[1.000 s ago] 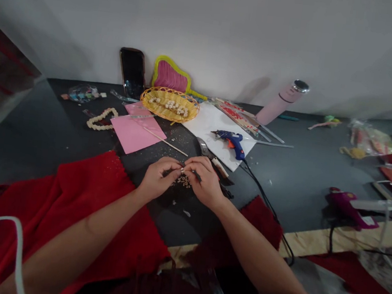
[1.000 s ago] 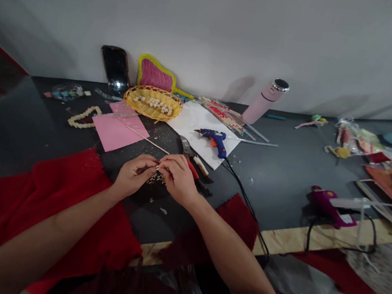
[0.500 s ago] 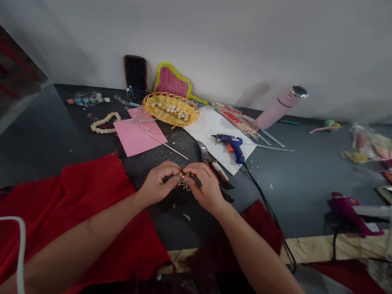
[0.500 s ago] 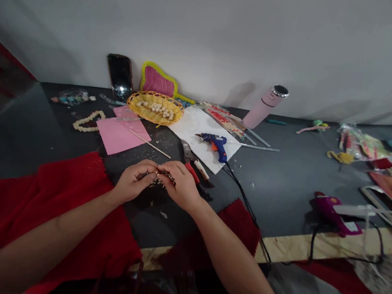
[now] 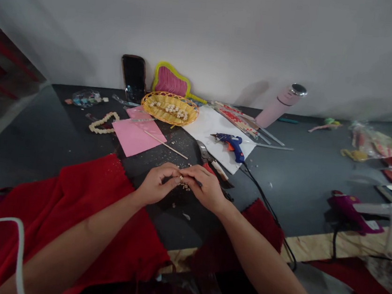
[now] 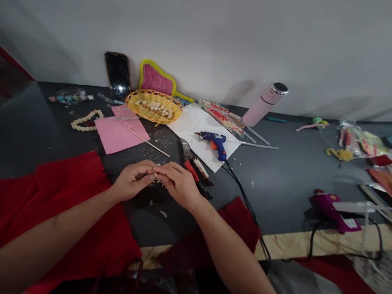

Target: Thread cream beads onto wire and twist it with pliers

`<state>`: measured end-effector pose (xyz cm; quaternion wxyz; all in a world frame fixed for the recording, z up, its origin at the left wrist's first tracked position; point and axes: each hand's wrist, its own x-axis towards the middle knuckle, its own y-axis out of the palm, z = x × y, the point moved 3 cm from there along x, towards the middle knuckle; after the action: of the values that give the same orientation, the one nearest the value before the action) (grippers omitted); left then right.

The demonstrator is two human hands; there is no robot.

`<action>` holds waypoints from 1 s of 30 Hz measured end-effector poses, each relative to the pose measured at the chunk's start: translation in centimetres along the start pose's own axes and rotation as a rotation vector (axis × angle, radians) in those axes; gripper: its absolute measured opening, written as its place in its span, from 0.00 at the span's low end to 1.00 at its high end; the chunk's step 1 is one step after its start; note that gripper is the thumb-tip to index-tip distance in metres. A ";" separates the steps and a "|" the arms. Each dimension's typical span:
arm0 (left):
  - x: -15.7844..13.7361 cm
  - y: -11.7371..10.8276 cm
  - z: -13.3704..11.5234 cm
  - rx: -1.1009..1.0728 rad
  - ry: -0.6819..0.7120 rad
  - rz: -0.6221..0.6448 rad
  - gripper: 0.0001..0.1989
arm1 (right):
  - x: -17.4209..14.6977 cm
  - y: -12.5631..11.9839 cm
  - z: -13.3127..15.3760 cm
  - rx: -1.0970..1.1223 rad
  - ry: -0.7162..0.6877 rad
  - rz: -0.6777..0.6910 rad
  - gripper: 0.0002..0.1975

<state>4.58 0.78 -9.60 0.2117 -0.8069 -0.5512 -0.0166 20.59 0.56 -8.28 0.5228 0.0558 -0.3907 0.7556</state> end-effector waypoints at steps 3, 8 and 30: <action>0.0 0.0 0.1 -0.008 -0.003 0.013 0.10 | -0.1 0.0 0.0 0.006 -0.039 0.015 0.11; 0.0 0.0 0.0 -0.038 -0.031 0.024 0.11 | 0.0 -0.1 0.2 -0.003 -0.019 0.016 0.10; 0.1 0.1 -0.2 -0.040 0.001 0.030 0.09 | 0.0 -0.2 -0.2 0.012 0.011 -0.011 0.07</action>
<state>4.70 0.75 -9.45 0.1961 -0.8190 -0.5386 -0.0252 20.82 0.76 -8.27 0.5287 0.0570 -0.3831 0.7553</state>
